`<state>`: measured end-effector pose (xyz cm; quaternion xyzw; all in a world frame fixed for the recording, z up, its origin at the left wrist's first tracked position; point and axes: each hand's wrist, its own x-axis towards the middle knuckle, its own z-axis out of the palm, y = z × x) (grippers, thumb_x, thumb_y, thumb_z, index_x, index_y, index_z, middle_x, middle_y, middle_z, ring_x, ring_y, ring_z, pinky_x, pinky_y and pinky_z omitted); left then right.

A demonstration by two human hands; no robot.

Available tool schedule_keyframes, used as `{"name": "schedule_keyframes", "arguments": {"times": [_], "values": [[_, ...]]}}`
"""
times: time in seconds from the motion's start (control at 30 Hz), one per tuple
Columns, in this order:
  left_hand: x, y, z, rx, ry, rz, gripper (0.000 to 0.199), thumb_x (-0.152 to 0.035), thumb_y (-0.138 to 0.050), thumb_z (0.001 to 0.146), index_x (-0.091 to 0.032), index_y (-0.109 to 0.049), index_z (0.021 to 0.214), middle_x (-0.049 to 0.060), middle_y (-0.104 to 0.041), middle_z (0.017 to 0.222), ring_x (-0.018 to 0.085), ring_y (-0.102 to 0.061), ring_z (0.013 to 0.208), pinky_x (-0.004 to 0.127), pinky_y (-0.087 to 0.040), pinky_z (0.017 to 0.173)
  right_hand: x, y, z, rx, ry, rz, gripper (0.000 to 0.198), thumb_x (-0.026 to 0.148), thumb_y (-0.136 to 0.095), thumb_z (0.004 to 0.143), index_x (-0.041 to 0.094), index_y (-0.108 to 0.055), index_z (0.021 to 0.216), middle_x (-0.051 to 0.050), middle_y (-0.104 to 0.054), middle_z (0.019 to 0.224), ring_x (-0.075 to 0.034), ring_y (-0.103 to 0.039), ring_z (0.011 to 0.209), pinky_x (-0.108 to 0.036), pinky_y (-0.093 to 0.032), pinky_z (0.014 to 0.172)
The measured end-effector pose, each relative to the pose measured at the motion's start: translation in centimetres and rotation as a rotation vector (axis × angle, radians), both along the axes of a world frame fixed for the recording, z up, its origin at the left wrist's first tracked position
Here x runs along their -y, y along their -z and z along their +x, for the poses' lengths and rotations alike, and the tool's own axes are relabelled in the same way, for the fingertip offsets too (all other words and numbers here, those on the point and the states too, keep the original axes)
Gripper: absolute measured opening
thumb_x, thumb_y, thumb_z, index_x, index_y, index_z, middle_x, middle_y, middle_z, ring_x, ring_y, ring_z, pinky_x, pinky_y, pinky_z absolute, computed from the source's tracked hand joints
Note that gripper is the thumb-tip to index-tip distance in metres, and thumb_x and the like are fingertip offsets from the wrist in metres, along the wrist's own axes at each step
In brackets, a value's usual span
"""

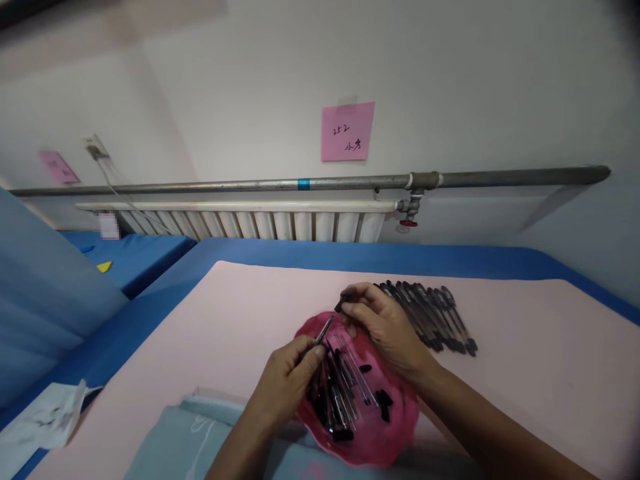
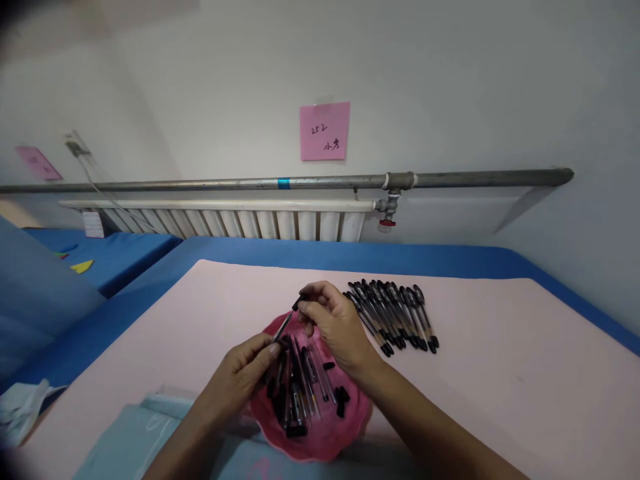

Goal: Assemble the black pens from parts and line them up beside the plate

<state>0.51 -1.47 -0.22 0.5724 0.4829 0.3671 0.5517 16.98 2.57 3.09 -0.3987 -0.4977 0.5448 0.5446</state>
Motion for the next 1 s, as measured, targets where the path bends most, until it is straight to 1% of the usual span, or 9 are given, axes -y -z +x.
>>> {"name": "schedule_keyframes", "arguments": {"times": [0.1, 0.17, 0.37, 0.53, 0.6, 0.7, 0.83, 1.0], "values": [[-0.1, 0.1, 0.0, 0.013, -0.005, -0.004, 0.033, -0.049, -0.049, 0.08, -0.017, -0.051, 0.068, -0.005, -0.038, 0.06, 0.01, -0.032, 0.055, 0.021, -0.026, 0.051, -0.1, 0.0, 0.1, 0.012, 0.042, 0.021, 0.016, 0.024, -0.06, 0.071, 0.018, -0.054, 0.085, 0.005, -0.055, 0.062, -0.007, -0.047, 0.048, -0.022, -0.04, 0.048], [-0.1, 0.1, 0.0, 0.019, -0.006, -0.008, 0.033, -0.048, -0.049, 0.08, -0.017, -0.051, 0.069, -0.005, -0.038, 0.06, 0.009, -0.033, 0.055, 0.021, -0.026, 0.052, -0.1, 0.0, 0.2, 0.022, 0.044, 0.024, 0.016, 0.024, -0.059, 0.072, 0.018, -0.053, 0.085, 0.005, -0.055, 0.062, -0.007, -0.047, 0.047, -0.022, -0.039, 0.047], [0.0, 0.1, 0.0, 0.045, -0.022, -0.029, 0.033, -0.049, -0.052, 0.079, -0.016, -0.054, 0.071, -0.004, -0.04, 0.061, 0.009, -0.034, 0.055, 0.021, -0.026, 0.051, 0.3, 0.1, -0.2, 0.127, -0.074, -0.016, 0.013, 0.025, -0.058, 0.074, 0.02, -0.053, 0.084, 0.007, -0.053, 0.055, -0.008, -0.048, 0.045, -0.024, -0.039, 0.05], [0.1, -0.2, 0.1, 0.111, -0.013, -0.083, 0.032, -0.048, -0.054, 0.078, -0.016, -0.053, 0.072, -0.006, -0.037, 0.056, 0.006, -0.028, 0.047, 0.02, -0.022, 0.045, 0.3, 0.6, -0.5, 0.009, -0.107, -0.062, 0.016, 0.026, -0.061, 0.072, 0.019, -0.052, 0.084, 0.006, -0.055, 0.057, -0.008, -0.049, 0.045, -0.022, -0.038, 0.048], [0.2, -0.5, 0.2, 0.165, -0.003, -0.136, 0.031, -0.047, -0.056, 0.078, -0.017, -0.052, 0.075, -0.008, -0.037, 0.054, 0.005, -0.025, 0.044, 0.019, -0.02, 0.043, 0.2, 0.9, -0.6, -0.035, -0.102, -0.083, 0.022, 0.025, -0.064, 0.07, 0.019, -0.051, 0.088, 0.006, -0.056, 0.062, -0.007, -0.049, 0.046, -0.022, -0.037, 0.047], [0.3, -1.0, 0.5, 0.265, -0.014, -0.223, 0.029, -0.045, -0.058, 0.076, -0.017, -0.051, 0.077, -0.009, -0.038, 0.052, 0.002, -0.02, 0.039, 0.018, -0.017, 0.039, 0.3, 1.0, -0.9, -0.047, -0.069, -0.094, 0.03, 0.025, -0.066, 0.069, 0.02, -0.051, 0.094, 0.006, -0.055, 0.067, -0.007, -0.048, 0.046, -0.021, -0.037, 0.046], [0.4, -1.5, 0.8, 0.371, -0.041, -0.323, 0.029, -0.044, -0.063, 0.072, -0.018, -0.05, 0.08, -0.011, -0.038, 0.049, 0.0, -0.017, 0.034, 0.016, -0.011, 0.035, 0.8, 1.0, -1.4, -0.071, -0.044, -0.12, 0.03, 0.026, -0.066, 0.067, 0.02, -0.051, 0.093, 0.006, -0.054, 0.067, -0.006, -0.046, 0.046, -0.02, -0.036, 0.047], [0.5, -1.4, 0.8, 0.433, -0.026, -0.325, 0.03, -0.043, -0.063, 0.073, -0.019, -0.05, 0.086, -0.011, -0.038, 0.048, 0.0, -0.017, 0.033, 0.016, -0.008, 0.033, 0.9, 1.3, -1.7, -0.134, -0.077, -0.186, 0.031, 0.026, -0.068, 0.065, 0.021, -0.051, 0.09, 0.006, -0.055, 0.068, -0.005, -0.045, 0.045, -0.019, -0.034, 0.044]]}}
